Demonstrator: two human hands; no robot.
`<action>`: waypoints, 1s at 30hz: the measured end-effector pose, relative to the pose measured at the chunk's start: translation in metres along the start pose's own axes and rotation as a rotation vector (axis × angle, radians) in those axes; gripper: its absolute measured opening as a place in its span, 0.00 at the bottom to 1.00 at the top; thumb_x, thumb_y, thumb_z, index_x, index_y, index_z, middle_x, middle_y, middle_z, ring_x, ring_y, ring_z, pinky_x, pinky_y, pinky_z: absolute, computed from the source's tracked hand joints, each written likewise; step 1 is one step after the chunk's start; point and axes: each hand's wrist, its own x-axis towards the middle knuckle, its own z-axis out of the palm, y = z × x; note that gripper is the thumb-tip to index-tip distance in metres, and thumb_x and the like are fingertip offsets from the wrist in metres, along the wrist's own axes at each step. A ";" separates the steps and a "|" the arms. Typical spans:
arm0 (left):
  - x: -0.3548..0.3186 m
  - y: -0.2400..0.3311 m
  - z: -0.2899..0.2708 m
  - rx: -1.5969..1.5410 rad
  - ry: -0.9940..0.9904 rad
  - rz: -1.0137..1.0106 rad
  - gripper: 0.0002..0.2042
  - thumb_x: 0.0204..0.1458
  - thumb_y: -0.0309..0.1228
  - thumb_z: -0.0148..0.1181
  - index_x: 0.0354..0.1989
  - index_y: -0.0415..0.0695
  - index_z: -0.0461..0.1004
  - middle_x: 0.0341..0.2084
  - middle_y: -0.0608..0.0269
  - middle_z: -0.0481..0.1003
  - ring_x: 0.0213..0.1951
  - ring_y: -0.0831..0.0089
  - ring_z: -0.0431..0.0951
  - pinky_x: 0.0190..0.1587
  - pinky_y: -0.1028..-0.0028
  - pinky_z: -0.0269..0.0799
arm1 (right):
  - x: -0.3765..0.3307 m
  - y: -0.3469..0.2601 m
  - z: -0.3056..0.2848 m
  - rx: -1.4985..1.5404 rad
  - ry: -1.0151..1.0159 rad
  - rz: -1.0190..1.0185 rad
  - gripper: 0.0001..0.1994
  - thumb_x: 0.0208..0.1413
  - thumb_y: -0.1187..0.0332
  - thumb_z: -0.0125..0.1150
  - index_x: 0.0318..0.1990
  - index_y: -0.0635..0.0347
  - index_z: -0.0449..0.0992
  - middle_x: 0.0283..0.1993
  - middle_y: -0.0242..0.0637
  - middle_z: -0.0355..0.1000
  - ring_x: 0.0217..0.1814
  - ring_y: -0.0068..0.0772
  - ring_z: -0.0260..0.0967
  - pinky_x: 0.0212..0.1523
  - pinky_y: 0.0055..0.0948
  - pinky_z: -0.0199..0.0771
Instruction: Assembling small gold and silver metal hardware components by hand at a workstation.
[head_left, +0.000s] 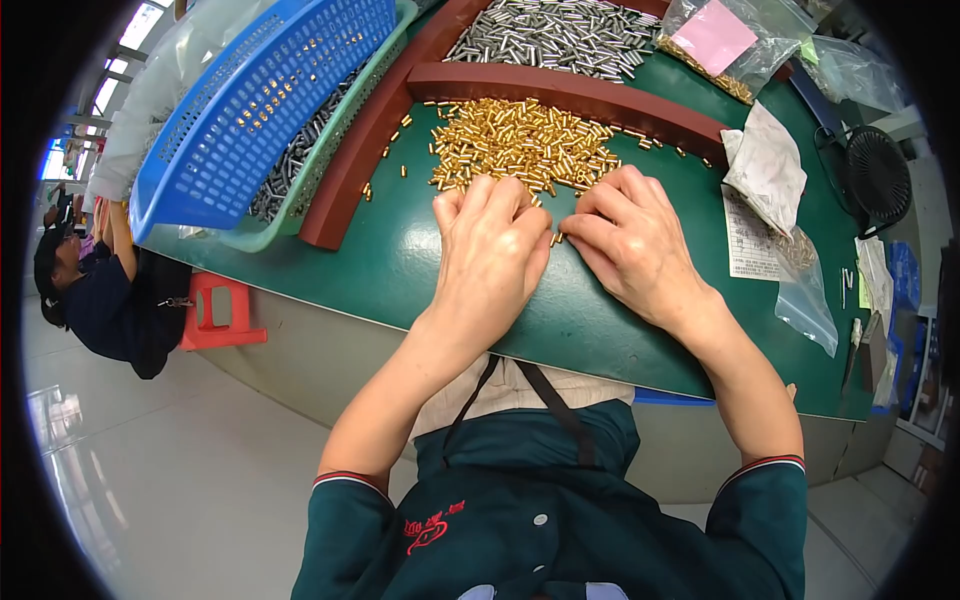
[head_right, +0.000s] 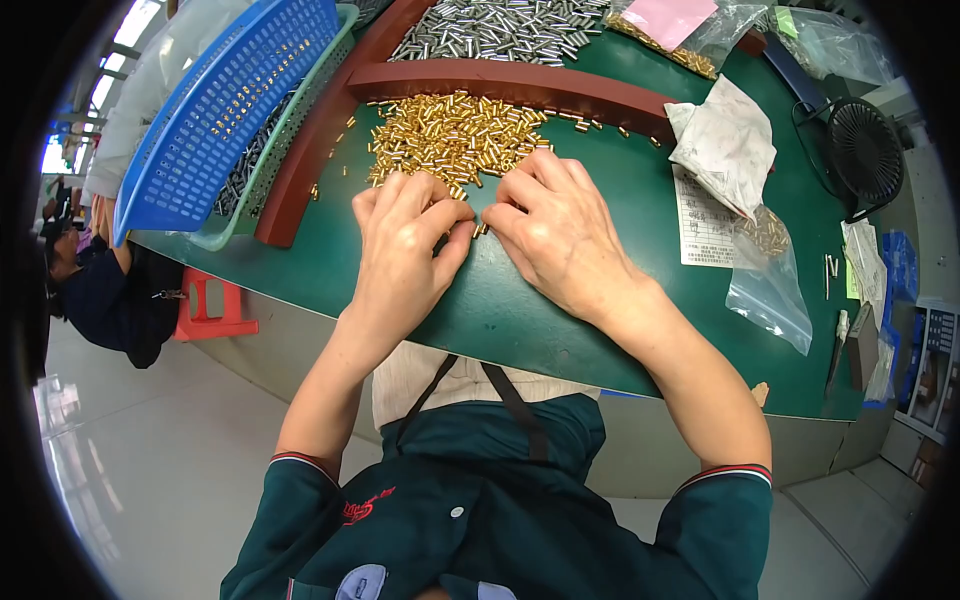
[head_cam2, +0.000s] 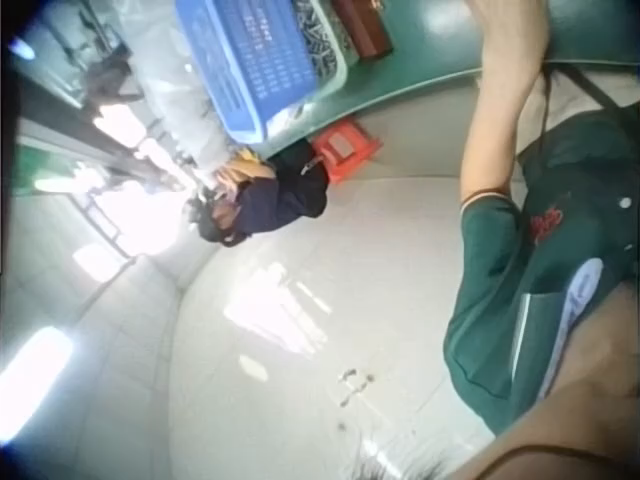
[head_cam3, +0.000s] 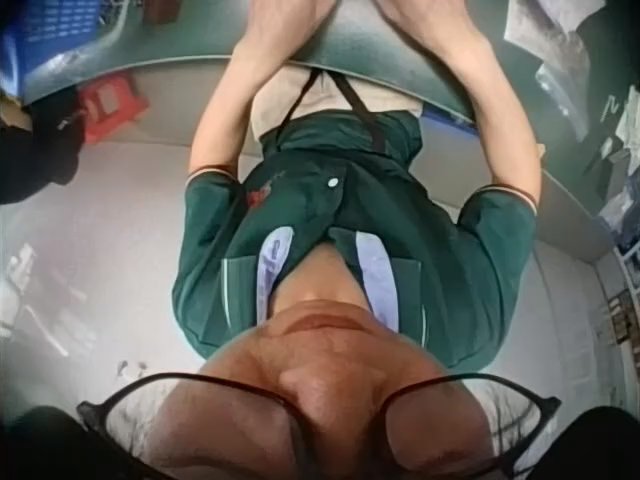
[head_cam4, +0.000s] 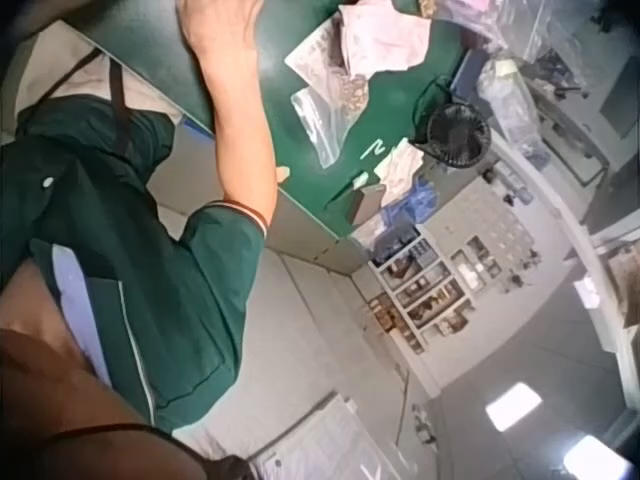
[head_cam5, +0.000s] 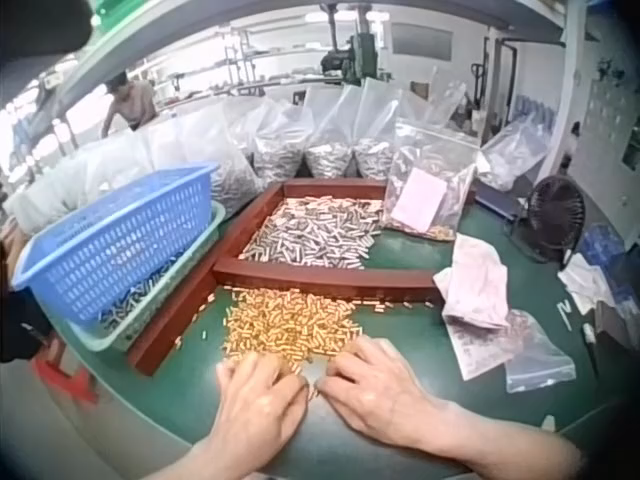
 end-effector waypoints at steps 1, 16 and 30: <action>-0.001 0.001 -0.001 0.014 0.001 -0.020 0.05 0.39 0.23 0.65 0.26 0.43 0.76 0.27 0.67 0.69 0.36 0.69 0.68 0.43 0.67 0.55 | 0.000 0.000 0.001 0.012 0.008 0.013 0.06 0.43 0.73 0.63 0.31 0.60 0.77 0.32 0.33 0.68 0.42 0.37 0.63 0.43 0.34 0.65; -0.013 0.013 0.000 0.092 0.052 -0.067 0.06 0.39 0.24 0.66 0.26 0.45 0.77 0.27 0.69 0.70 0.35 0.70 0.69 0.41 0.67 0.53 | -0.007 -0.008 -0.003 0.092 -0.018 0.124 0.07 0.44 0.73 0.65 0.33 0.60 0.79 0.34 0.33 0.69 0.45 0.37 0.63 0.44 0.34 0.64; -0.012 0.012 0.001 0.029 0.028 -0.080 0.07 0.38 0.25 0.66 0.26 0.45 0.74 0.28 0.66 0.69 0.37 0.66 0.68 0.41 0.64 0.52 | -0.012 -0.005 -0.007 0.123 -0.026 0.199 0.09 0.40 0.75 0.68 0.32 0.63 0.79 0.32 0.35 0.70 0.40 0.38 0.65 0.43 0.34 0.66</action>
